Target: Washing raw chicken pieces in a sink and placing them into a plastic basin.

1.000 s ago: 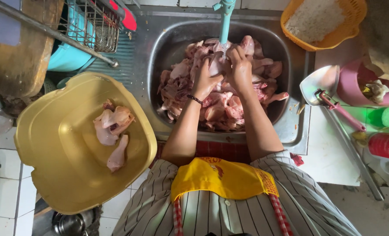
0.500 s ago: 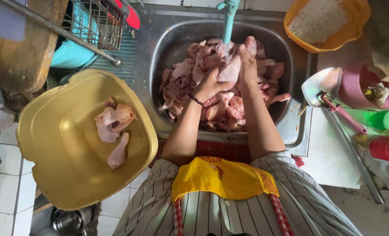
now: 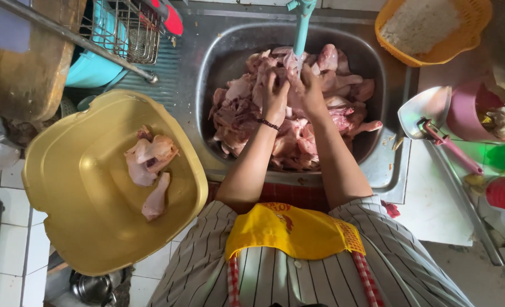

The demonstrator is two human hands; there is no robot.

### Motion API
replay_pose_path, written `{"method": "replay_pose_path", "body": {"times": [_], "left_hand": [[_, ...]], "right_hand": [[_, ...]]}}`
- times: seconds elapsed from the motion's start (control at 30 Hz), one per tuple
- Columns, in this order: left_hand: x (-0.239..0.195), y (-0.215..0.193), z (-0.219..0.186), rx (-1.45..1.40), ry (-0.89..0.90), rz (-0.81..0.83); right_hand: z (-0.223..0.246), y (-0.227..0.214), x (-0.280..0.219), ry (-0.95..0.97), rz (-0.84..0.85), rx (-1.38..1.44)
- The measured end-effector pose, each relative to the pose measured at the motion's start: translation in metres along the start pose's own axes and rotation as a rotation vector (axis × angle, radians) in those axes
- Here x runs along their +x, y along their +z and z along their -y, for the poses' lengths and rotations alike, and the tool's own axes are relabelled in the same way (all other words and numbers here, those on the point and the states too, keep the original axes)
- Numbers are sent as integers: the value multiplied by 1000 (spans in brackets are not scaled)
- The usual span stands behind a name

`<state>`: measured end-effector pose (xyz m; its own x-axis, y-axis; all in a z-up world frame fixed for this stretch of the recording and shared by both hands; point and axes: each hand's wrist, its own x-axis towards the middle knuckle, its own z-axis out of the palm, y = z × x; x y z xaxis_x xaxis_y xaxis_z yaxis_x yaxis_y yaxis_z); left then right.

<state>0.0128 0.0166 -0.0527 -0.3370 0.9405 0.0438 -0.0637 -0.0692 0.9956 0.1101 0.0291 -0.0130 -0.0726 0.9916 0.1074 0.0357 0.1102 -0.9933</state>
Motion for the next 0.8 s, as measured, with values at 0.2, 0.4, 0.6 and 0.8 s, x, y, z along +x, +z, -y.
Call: {"method": "replay_pose_path", "body": {"times": [0.2, 0.4, 0.6, 0.8], "left_hand": [[-10, 21, -50, -244, -121, -215], [-2, 13, -17, 213, -192, 187], [5, -3, -17, -29, -180, 444], [17, -1, 35, -160, -491, -285]], "right_hand": [[-10, -9, 15, 37, -266, -154], [3, -14, 15, 95, -222, 381], [-3, -24, 15, 367, -183, 573], [41, -23, -4, 91, 400, -16]]}}
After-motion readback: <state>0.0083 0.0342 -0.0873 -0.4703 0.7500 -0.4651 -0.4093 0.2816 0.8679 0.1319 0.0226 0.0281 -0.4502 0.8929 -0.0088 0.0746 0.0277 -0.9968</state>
